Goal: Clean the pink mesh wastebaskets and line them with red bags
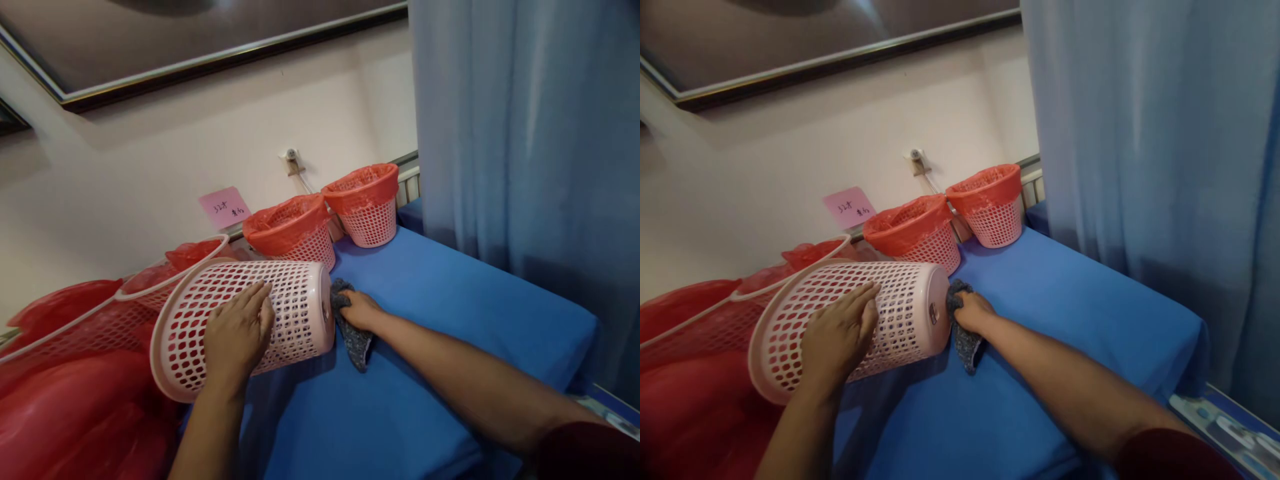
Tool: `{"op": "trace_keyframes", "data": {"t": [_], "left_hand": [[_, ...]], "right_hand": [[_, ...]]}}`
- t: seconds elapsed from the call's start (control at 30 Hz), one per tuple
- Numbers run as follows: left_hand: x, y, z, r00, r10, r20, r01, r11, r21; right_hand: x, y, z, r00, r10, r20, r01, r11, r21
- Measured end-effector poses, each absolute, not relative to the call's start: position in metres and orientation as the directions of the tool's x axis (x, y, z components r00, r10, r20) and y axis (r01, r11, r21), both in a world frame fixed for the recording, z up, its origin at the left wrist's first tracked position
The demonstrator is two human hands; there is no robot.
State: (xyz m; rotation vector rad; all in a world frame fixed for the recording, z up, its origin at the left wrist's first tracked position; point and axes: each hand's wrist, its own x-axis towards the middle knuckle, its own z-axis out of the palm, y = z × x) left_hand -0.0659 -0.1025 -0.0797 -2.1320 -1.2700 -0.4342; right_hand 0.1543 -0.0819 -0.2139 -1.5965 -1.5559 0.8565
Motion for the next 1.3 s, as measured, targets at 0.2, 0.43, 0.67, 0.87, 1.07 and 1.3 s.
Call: {"op": "trace_keyframes", "data": {"t": [0.2, 0.43, 0.67, 0.87, 1.07, 1.3], "left_hand": [[-0.068, -0.101, -0.079, 0.497, 0.681, 0.538, 0.866, -0.344, -0.364], [-0.067, -0.102, -0.079, 0.499, 0.678, 0.54, 0.863, -0.333, -0.379], [-0.067, -0.104, -0.082, 0.501, 0.667, 0.552, 0.863, -0.333, -0.38], [-0.067, -0.104, -0.082, 0.493, 0.674, 0.55, 0.868, -0.338, -0.364], [-0.067, -0.104, -0.083, 0.489, 0.674, 0.554, 0.869, -0.325, -0.373], [-0.068, -0.102, -0.086, 0.477, 0.675, 0.563, 0.877, -0.325, -0.353]], "right_hand": [[0.156, -0.091, -0.204, 0.116, 0.85, 0.513, 0.365, 0.444, -0.818], [0.164, -0.082, -0.217, 0.04, 0.995, 0.092, 0.472, 0.063, -0.879], [0.157, -0.116, -0.192, 0.136, 0.815, 0.563, 0.225, 0.528, -0.819], [0.147, -0.126, -0.204, -0.124, 0.992, 0.004, 0.568, 0.075, -0.819], [0.162, -0.119, -0.195, -0.049, 0.998, -0.035, 0.545, -0.003, -0.838], [0.142, -0.139, -0.189, -0.046, 0.998, 0.03, 0.349, 0.044, -0.936]]}}
